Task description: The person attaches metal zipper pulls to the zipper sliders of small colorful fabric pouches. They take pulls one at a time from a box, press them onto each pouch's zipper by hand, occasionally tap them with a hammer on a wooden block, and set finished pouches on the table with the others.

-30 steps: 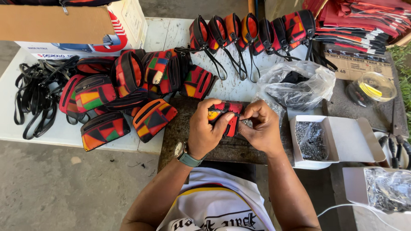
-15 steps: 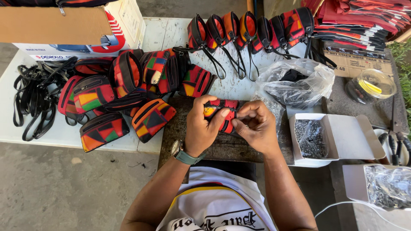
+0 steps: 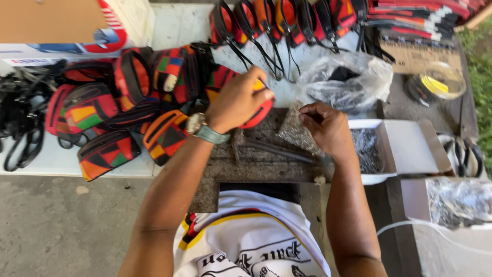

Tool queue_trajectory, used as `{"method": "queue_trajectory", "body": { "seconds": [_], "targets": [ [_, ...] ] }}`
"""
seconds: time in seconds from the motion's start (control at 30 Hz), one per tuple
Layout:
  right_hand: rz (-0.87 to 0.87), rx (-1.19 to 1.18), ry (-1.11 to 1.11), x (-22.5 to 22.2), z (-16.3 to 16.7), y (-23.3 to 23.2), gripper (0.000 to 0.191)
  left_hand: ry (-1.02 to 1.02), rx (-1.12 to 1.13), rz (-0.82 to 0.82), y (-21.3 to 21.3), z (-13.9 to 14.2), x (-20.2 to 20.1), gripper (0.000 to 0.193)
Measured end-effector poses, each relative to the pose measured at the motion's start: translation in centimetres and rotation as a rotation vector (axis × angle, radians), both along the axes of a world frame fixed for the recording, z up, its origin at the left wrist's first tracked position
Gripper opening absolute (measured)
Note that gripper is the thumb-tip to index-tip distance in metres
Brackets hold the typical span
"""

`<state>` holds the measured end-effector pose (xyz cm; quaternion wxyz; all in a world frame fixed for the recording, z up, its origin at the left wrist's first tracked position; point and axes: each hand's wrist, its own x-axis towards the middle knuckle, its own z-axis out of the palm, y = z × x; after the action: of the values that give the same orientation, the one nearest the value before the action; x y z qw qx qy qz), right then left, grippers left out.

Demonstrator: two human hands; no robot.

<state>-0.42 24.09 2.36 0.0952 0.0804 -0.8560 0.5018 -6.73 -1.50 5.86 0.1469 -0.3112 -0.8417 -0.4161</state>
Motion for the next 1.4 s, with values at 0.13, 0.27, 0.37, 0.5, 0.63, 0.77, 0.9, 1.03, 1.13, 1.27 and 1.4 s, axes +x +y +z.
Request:
{"method": "queue_trajectory", "body": {
  "seconds": [0.13,0.27,0.37,0.5,0.63,0.77,0.9,1.03,1.13,1.27,1.4],
  "targets": [
    [-0.046,0.316,0.083,2.7,1.0,2.9,0.013,0.030,0.084,0.019,-2.1,0.1,1.2,0.034],
    [0.015,0.462,0.054,5.3,1.3,4.9,0.012,-0.009,0.105,0.023,-3.3,0.4,2.8,0.034],
    [0.111,0.614,0.117,6.5,0.8,5.3,0.010,-0.095,0.081,0.064,-2.9,0.4,4.1,0.035],
    [0.176,0.749,0.189,6.7,-0.1,5.0,0.015,-0.053,0.134,0.000,-2.1,0.2,5.4,0.037],
    [0.200,0.786,0.209,6.3,-0.2,5.1,0.020,-0.071,0.156,-0.042,-1.6,0.0,5.9,0.036],
    [0.274,0.792,0.102,6.0,-0.3,5.2,0.026,-0.080,0.158,-0.046,-1.5,-0.2,6.1,0.037],
    [0.287,0.821,0.064,5.6,-0.7,5.1,0.026,-0.105,0.144,-0.022,-1.7,-0.3,6.2,0.038],
    [0.290,0.875,0.083,5.0,-1.1,5.1,0.021,-0.098,0.151,-0.009,-1.9,-0.5,6.3,0.038],
    [0.266,0.897,0.044,4.8,-1.4,5.1,0.015,-0.117,0.156,-0.005,-1.9,-0.8,6.3,0.039],
    [0.247,0.841,0.122,4.9,-1.2,5.3,0.013,-0.034,0.179,-0.032,-2.0,-1.1,6.3,0.036],
    [0.138,0.457,0.297,5.2,0.1,5.4,0.011,-0.064,0.248,0.069,-1.7,-1.2,6.3,0.037]
  ]
}}
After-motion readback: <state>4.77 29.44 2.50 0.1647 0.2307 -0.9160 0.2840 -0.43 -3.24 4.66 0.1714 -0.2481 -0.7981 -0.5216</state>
